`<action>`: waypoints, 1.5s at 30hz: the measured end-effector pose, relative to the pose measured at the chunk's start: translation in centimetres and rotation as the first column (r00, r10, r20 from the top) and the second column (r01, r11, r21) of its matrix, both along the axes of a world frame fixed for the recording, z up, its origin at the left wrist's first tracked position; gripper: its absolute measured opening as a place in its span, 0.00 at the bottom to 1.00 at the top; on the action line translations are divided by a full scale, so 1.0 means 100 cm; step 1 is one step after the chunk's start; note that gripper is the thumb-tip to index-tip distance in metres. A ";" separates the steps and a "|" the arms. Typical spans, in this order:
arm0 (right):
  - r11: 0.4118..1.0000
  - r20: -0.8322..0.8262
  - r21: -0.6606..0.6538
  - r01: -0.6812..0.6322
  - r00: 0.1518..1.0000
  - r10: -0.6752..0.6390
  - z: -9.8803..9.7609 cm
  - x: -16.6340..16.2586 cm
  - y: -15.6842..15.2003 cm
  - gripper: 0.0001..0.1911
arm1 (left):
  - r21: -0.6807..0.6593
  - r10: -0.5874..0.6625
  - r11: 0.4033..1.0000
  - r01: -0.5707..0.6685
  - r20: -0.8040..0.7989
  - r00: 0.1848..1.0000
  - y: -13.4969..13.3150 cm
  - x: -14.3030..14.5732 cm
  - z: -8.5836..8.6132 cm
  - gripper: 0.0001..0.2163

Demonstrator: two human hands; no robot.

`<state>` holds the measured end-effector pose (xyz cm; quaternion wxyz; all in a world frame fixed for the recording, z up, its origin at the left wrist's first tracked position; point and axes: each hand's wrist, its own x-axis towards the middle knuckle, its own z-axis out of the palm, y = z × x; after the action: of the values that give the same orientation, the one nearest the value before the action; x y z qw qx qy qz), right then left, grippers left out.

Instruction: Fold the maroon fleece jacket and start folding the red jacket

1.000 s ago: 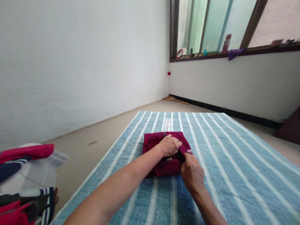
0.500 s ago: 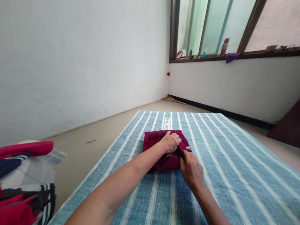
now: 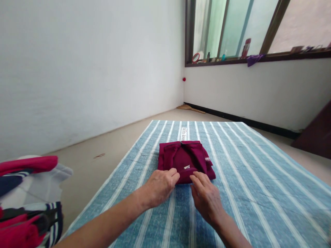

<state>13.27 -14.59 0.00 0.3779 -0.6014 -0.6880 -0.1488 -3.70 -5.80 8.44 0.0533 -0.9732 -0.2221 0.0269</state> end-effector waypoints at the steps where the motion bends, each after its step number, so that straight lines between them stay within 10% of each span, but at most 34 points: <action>1: 1.000 0.013 -0.021 0.012 1.000 -0.012 -0.002 -0.002 0.002 0.15 | 0.016 0.014 1.000 -0.014 -0.014 1.000 -0.001 -0.001 -0.005 0.08; 29: 0.996 0.122 0.086 0.030 0.992 -0.041 -0.007 0.015 0.024 0.13 | 0.183 0.050 0.982 -0.052 0.016 0.999 0.010 0.009 -0.013 0.06; 45: 0.996 0.290 0.041 -0.075 0.955 0.060 -0.008 0.031 0.027 0.15 | 0.374 -0.133 0.924 0.073 0.137 0.982 0.011 0.002 -0.037 0.06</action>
<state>16.34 -11.92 -0.77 0.2939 -0.5394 -0.7519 -0.2394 -3.45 -4.68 4.79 0.2177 -0.9554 -0.1751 -0.0962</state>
